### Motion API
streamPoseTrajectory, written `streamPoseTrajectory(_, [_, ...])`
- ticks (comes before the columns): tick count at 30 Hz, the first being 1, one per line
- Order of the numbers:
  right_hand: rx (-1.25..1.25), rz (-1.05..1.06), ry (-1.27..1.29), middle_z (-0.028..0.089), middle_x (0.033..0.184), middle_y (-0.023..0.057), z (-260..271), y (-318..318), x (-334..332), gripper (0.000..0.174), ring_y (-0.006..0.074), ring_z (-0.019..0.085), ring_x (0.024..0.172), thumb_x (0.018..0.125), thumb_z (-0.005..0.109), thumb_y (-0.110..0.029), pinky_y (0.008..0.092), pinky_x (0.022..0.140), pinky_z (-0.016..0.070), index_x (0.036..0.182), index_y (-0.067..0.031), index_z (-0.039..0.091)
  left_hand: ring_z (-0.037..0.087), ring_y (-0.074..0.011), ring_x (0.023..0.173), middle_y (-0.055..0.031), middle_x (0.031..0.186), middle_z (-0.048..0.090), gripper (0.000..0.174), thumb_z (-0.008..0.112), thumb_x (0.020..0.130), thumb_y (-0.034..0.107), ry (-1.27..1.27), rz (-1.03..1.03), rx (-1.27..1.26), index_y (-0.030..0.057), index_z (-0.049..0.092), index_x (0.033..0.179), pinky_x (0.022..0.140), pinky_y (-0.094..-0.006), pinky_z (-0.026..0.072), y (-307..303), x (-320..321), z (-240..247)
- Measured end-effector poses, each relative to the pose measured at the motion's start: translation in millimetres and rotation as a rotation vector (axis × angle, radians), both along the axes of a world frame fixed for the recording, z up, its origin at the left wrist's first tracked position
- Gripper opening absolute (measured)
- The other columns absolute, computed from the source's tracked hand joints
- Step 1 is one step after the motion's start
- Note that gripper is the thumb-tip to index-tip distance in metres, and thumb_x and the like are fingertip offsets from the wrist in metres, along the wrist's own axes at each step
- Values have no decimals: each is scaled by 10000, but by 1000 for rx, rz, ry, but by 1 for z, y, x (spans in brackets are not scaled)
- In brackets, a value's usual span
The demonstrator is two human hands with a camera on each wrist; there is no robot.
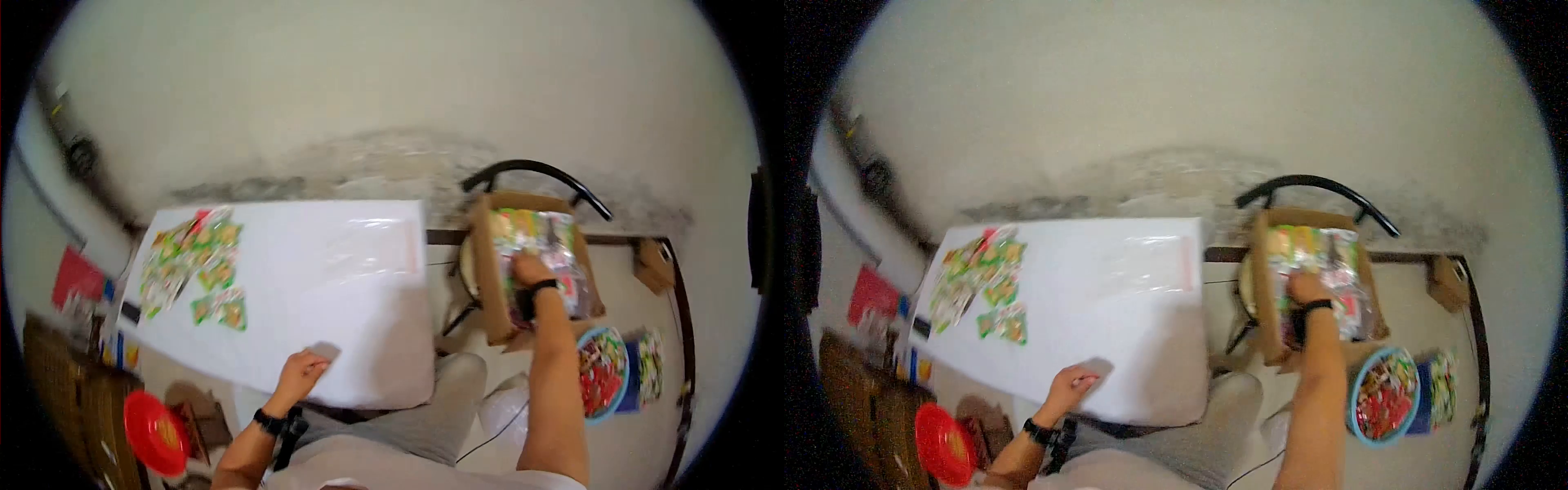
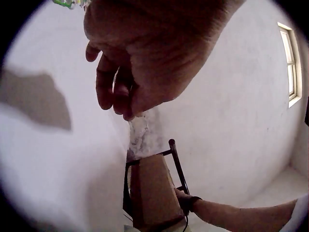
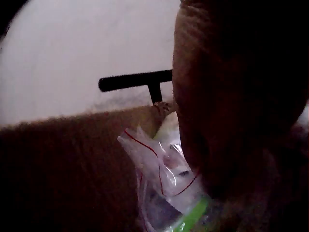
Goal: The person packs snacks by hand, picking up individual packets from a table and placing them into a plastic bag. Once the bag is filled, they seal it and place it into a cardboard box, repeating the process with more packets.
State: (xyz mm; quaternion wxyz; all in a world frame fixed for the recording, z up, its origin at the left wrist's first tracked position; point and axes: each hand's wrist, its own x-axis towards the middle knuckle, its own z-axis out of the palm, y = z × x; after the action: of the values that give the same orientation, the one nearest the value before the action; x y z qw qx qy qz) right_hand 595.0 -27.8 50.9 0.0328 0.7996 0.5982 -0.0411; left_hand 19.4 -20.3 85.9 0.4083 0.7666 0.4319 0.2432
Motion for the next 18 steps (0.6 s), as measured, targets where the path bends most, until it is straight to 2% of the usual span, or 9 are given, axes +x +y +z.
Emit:
streamPoseTrajectory(2, [4,204,-228,621,871,230,-13,1,14,233,369,601,845,783,475,-155,464,743,479,845,26,608,576,-297,705,-125,775,614,123,627,792,139,52,-43,102,29,654,839,620,-362,468,2,-7,-9])
streamPoseTrajectory(3, [34,146,-206,620,867,236,-29,6,28,220,372,608,802,780,487,-152,454,724,489,837,18,615,577,-299,710,-118,789,618,127,627,791,147,38,-50,146,27,646,829,622,-369,467,1,-10,-8])
streamPoseTrajectory(4, [-100,71,-184,604,950,241,12,6,-9,212,376,596,862,779,487,-125,453,775,476,903,-3,609,577,-301,714,-112,802,622,134,627,791,155,22,-62,188,24,638,819,624,-375,467,3,-17,-7])
streamPoseTrajectory(6, [64,103,-174,505,1199,147,-35,1,31,272,336,468,1126,795,516,-154,493,888,404,1044,-60,571,586,-289,723,-104,818,627,114,626,785,139,47,-34,199,30,628,819,637,-369,466,-1,-28,-6])
streamPoseTrajectory(8, [-115,228,-349,454,1277,173,-17,-3,21,296,327,411,1207,848,454,-150,518,957,360,1094,-34,573,587,-285,728,-101,826,626,111,625,785,138,46,34,147,36,628,828,642,-365,466,1,-41,-9])
streamPoseTrajectory(10, [-291,111,-247,480,1266,141,29,-4,-23,279,299,333,1268,838,495,-172,542,982,317,1057,-49,616,588,-281,732,-98,833,626,108,623,785,136,33,51,106,41,628,837,647,-362,466,6,-59,-19])
streamPoseTrajectory(14, [-439,-8,-318,531,1201,148,79,-18,-68,234,316,414,1200,810,543,-172,539,998,288,995,-95,664,593,-263,762,-104,889,623,124,617,797,144,19,196,68,62,644,887,674,-341,475,18,-88,-52])
streamPoseTrajectory(17, [-226,-74,-234,541,1173,162,100,-28,-109,218,326,482,1113,806,545,-159,526,994,293,964,-64,662,580,-238,802,-122,945,586,204,631,789,181,47,483,22,78,646,965,723,-320,478,26,-111,-49])
streamPoseTrajectory(18, [-155,43,-145,560,1121,171,103,-28,-124,214,334,507,1058,786,568,-150,491,936,344,954,-48,653,580,-238,802,-122,945,586,204,631,789,181,43,483,17,78,646,965,723,-320,478,34,-120,-58])
